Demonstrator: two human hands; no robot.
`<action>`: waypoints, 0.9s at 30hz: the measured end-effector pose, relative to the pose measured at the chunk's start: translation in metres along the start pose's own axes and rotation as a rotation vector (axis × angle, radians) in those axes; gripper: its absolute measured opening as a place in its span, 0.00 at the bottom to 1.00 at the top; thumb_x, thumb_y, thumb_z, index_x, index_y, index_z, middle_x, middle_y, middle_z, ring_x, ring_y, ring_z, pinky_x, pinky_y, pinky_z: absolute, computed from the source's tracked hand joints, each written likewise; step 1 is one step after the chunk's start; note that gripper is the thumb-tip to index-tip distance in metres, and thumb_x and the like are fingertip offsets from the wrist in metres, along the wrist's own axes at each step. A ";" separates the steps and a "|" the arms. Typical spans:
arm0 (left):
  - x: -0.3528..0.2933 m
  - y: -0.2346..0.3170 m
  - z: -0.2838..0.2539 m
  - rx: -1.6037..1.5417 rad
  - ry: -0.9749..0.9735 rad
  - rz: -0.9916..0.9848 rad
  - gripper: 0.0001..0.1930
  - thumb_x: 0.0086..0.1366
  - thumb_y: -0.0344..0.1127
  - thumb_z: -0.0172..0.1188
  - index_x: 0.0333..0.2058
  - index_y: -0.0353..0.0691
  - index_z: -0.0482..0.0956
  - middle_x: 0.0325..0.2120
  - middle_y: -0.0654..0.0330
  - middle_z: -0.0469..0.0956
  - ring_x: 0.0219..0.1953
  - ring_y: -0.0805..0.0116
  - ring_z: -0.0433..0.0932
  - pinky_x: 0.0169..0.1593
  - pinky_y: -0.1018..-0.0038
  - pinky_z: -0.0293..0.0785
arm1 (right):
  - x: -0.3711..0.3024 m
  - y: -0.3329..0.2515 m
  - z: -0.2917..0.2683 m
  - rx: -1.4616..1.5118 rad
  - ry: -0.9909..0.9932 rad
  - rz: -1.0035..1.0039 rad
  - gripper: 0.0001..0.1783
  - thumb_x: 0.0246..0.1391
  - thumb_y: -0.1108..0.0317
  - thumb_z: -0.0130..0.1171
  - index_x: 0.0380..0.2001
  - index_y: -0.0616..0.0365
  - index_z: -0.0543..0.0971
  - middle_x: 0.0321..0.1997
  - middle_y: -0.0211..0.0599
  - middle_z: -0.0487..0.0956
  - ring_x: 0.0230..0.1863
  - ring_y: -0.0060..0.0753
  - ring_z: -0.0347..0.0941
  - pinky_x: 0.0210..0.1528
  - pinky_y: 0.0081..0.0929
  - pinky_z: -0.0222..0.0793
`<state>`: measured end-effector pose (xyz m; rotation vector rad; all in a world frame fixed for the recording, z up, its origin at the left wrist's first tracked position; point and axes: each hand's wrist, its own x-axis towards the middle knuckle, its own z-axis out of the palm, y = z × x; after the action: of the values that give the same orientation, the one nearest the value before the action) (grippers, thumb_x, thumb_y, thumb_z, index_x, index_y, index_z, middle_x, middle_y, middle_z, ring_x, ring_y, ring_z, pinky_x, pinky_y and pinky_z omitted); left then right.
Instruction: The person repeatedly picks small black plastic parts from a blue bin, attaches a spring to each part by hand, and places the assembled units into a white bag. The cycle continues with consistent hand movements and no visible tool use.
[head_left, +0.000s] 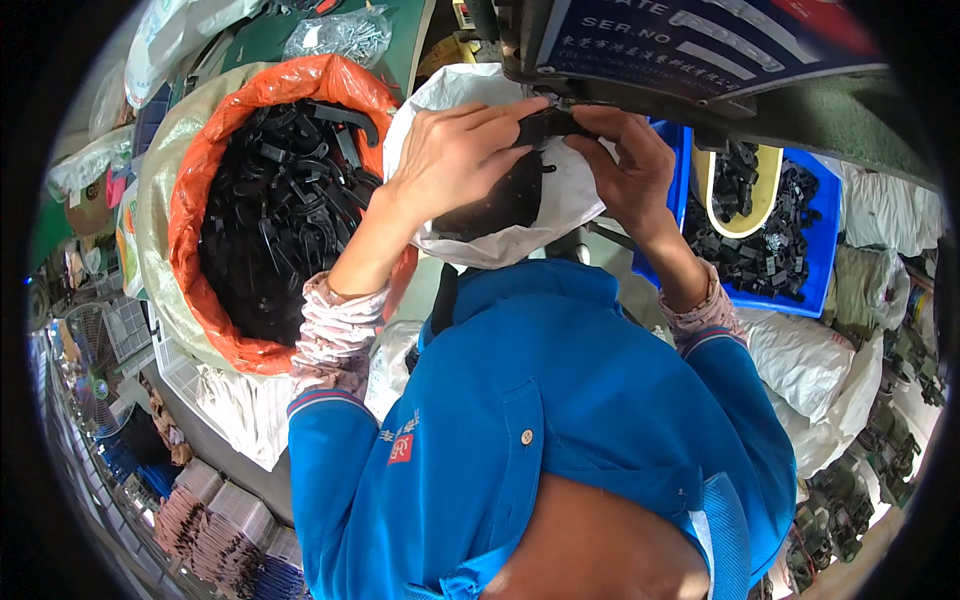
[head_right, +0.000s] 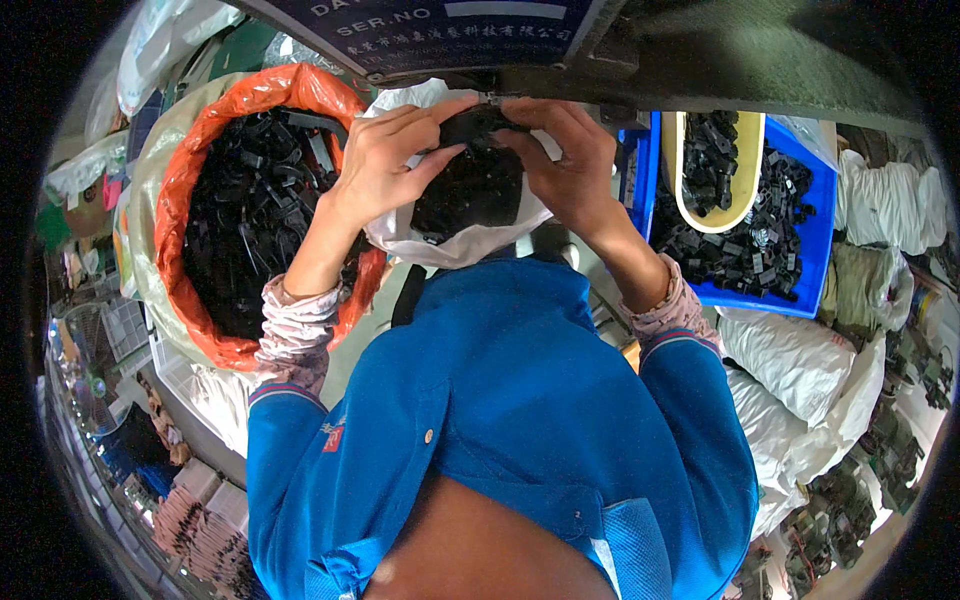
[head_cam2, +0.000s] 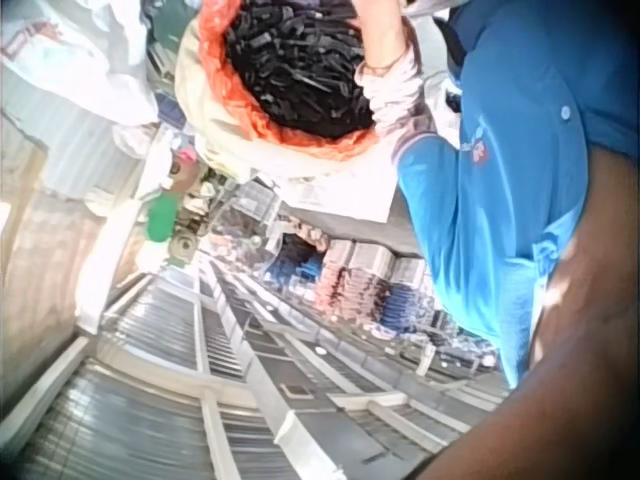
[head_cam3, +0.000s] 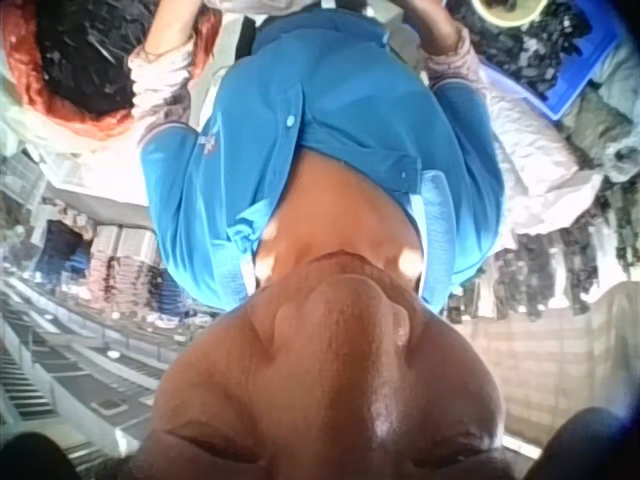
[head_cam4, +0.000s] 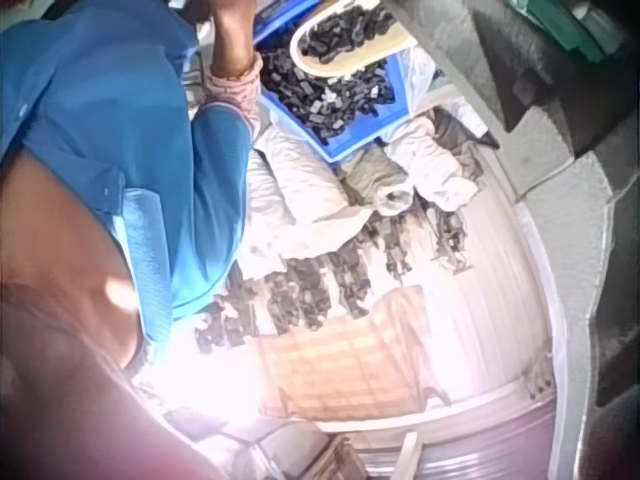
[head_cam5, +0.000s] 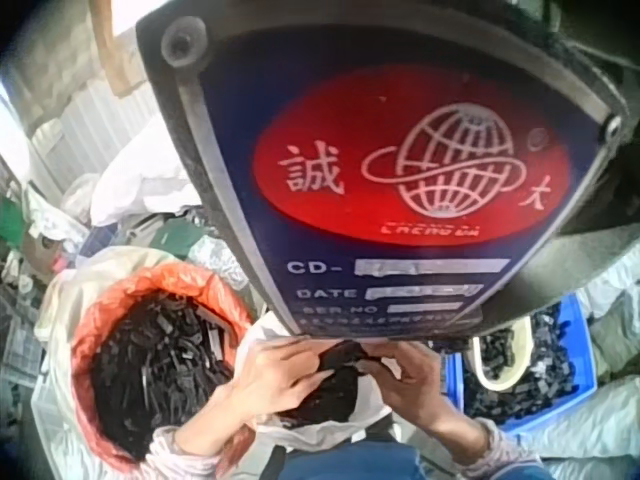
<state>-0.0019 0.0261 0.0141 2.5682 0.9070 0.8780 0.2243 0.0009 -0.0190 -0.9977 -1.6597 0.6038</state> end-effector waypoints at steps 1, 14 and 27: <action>0.003 -0.003 0.000 -0.004 0.012 0.008 0.13 0.51 0.29 0.68 0.37 0.35 0.83 0.37 0.55 0.83 0.31 0.58 0.81 0.34 0.69 0.77 | 0.002 0.000 0.000 -0.025 0.018 -0.019 0.13 0.46 0.81 0.68 0.38 0.63 0.82 0.37 0.43 0.83 0.39 0.33 0.82 0.39 0.26 0.77; 0.016 -0.031 0.006 -0.168 -0.196 -0.159 0.14 0.58 0.36 0.68 0.41 0.39 0.79 0.20 0.56 0.71 0.22 0.65 0.69 0.30 0.74 0.69 | 0.008 0.022 -0.005 0.103 -0.115 0.399 0.14 0.51 0.75 0.68 0.42 0.64 0.83 0.34 0.39 0.85 0.38 0.22 0.80 0.40 0.20 0.76; 0.000 -0.024 -0.002 -0.228 -0.137 -0.300 0.12 0.58 0.40 0.66 0.37 0.41 0.78 0.22 0.52 0.77 0.24 0.51 0.75 0.30 0.65 0.70 | 0.037 0.154 0.003 -1.219 -0.652 -0.048 0.24 0.54 0.64 0.54 0.56 0.53 0.76 0.56 0.45 0.76 0.57 0.51 0.71 0.63 0.50 0.60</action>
<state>-0.0146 0.0445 0.0053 2.1961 1.0493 0.6678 0.2665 0.1126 -0.1227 -1.6898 -2.7094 -0.2628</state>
